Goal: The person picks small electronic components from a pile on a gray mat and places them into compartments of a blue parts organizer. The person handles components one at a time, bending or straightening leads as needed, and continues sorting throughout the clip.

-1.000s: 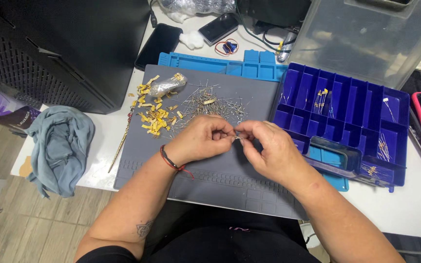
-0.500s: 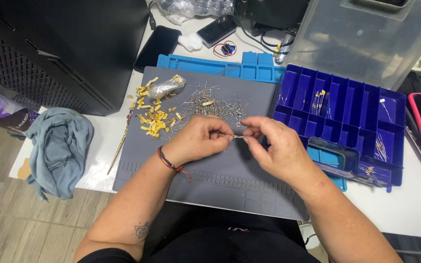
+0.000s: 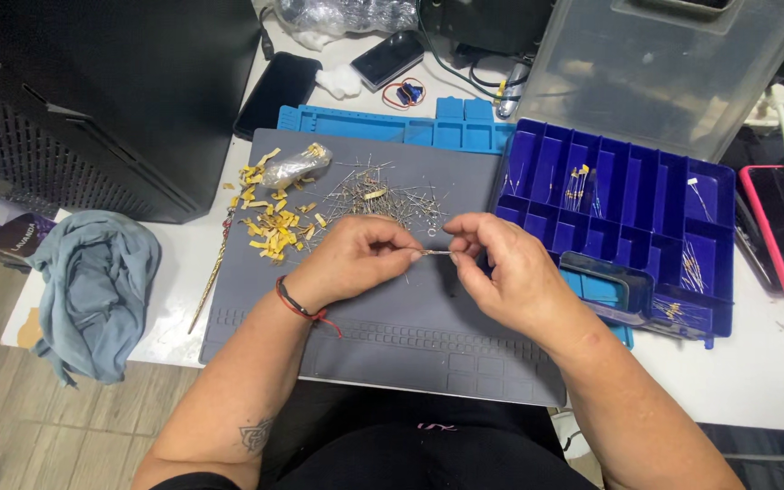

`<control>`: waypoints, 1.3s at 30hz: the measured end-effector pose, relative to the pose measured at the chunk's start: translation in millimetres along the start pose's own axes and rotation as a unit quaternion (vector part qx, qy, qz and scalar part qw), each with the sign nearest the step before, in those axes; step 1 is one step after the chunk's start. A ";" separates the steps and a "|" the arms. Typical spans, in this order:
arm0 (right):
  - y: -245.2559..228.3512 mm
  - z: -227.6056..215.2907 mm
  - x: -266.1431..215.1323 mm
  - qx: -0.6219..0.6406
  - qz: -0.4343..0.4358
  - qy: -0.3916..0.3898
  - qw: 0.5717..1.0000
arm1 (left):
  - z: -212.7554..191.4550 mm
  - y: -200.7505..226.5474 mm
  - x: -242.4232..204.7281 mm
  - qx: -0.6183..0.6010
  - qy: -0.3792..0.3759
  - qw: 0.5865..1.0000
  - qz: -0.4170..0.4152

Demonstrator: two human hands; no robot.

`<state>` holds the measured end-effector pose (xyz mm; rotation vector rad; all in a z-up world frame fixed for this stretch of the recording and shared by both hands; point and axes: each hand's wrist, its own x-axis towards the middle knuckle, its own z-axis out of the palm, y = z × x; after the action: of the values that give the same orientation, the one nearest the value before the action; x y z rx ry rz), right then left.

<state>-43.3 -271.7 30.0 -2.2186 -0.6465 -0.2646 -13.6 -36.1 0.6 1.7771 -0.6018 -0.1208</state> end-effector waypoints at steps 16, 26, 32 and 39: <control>1.6 -4.6 -0.3 0.088 0.059 -0.021 0.994 | -1.6 5.2 -0.7 -0.068 0.010 0.997 -0.030; 0.7 -10.2 -1.6 0.097 0.078 -0.012 0.992 | -3.2 -0.4 0.3 -0.087 0.014 0.996 -0.031; 0.9 -16.7 -15.4 0.037 0.076 0.010 0.996 | -3.6 -7.6 -3.7 -0.098 0.014 0.995 -0.013; 40.9 -81.7 -78.3 -0.050 0.080 0.111 0.989 | -5.7 -6.6 -1.1 -0.046 0.017 0.999 0.019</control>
<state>-86.5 -384.0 27.9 -2.2791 -0.3397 -0.4613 -10.2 -29.5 -4.1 1.6754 -0.5962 -0.0900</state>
